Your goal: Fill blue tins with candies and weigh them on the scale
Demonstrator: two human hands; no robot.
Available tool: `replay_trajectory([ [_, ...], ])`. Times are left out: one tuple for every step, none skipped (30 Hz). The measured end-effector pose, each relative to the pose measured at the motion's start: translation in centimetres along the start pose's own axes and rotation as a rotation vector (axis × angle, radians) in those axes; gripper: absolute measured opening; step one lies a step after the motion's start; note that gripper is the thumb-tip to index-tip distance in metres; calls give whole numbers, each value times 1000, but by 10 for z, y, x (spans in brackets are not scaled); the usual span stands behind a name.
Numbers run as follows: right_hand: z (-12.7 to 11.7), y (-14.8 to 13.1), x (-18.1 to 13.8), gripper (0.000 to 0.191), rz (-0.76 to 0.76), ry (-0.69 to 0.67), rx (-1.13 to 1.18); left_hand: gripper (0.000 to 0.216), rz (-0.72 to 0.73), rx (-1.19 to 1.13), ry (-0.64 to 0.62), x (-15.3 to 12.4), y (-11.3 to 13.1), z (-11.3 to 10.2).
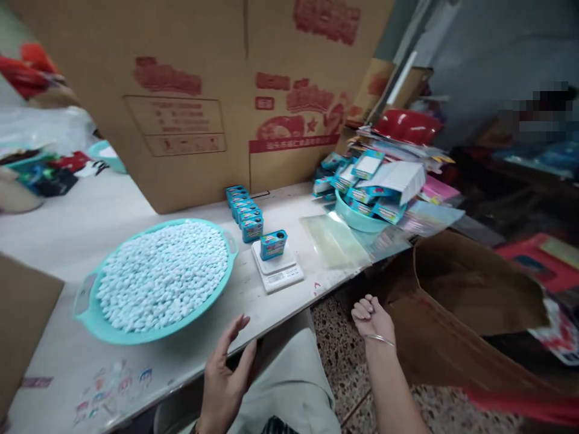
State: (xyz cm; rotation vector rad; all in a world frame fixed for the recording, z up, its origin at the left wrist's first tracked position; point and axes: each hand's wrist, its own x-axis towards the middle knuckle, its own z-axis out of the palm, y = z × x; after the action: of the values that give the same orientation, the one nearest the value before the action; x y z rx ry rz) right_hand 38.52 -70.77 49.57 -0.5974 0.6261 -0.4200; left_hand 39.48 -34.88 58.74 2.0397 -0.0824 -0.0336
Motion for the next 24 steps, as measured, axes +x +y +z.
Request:
replay_trajectory([
  [24,-3,2,16,18,-64,13,51,-37,-41,32,-1,-2,-5],
  [46,-5,3,13,45,-122,37,52,-66,-72,51,-2,-4,-7],
  [65,-7,3,13,75,-167,65,52,-89,-93,58,-1,-5,-8],
  [82,-6,3,12,105,-196,94,52,-102,-103,56,-1,-6,-8],
  [94,-5,3,12,129,-207,115,52,-107,-104,49,0,-6,-6],
  [102,-2,3,11,145,-203,122,52,-105,-98,40,1,-6,-4],
  [106,2,4,11,157,-194,123,51,-97,-87,30,3,-7,-2],
  [107,6,5,12,167,-182,126,51,-85,-69,18,5,-7,1],
  [105,11,7,14,175,-163,133,50,-73,-45,7,8,-7,4],
  [101,15,9,16,184,-135,147,49,-59,-15,-3,11,-7,8],
  [96,18,12,17,193,-90,170,48,-43,21,-15,15,-6,12],
  [91,20,16,18,206,-30,199,48,-24,61,-24,20,-5,16],
  [88,21,20,17,224,40,227,48,-3,100,-29,26,-4,20],
  [85,20,25,16,245,109,249,49,23,133,-28,33,-1,25],
  [85,19,30,15,265,164,265,52,52,155,-18,41,2,30],
  [86,18,35,15,284,198,273,54,82,165,0,51,6,35],
  [90,15,40,17,296,211,275,58,108,161,26,61,10,40],
  [95,13,46,17,306,205,273,62,132,148,55,73,15,46],
  [100,11,51,17,315,184,267,67,153,129,87,85,20,51],
  [107,9,56,17,325,157,260,71,169,110,122,97,25,55],
  [113,8,62,16,338,132,250,76,178,95,152,109,29,60],
  [119,7,67,16,350,112,241,79,181,87,176,120,33,64],
  [125,6,72,17,360,99,236,81,179,88,191,130,36,68],
  [130,6,77,18,367,92,235,82,175,97,195,139,38,71],
])
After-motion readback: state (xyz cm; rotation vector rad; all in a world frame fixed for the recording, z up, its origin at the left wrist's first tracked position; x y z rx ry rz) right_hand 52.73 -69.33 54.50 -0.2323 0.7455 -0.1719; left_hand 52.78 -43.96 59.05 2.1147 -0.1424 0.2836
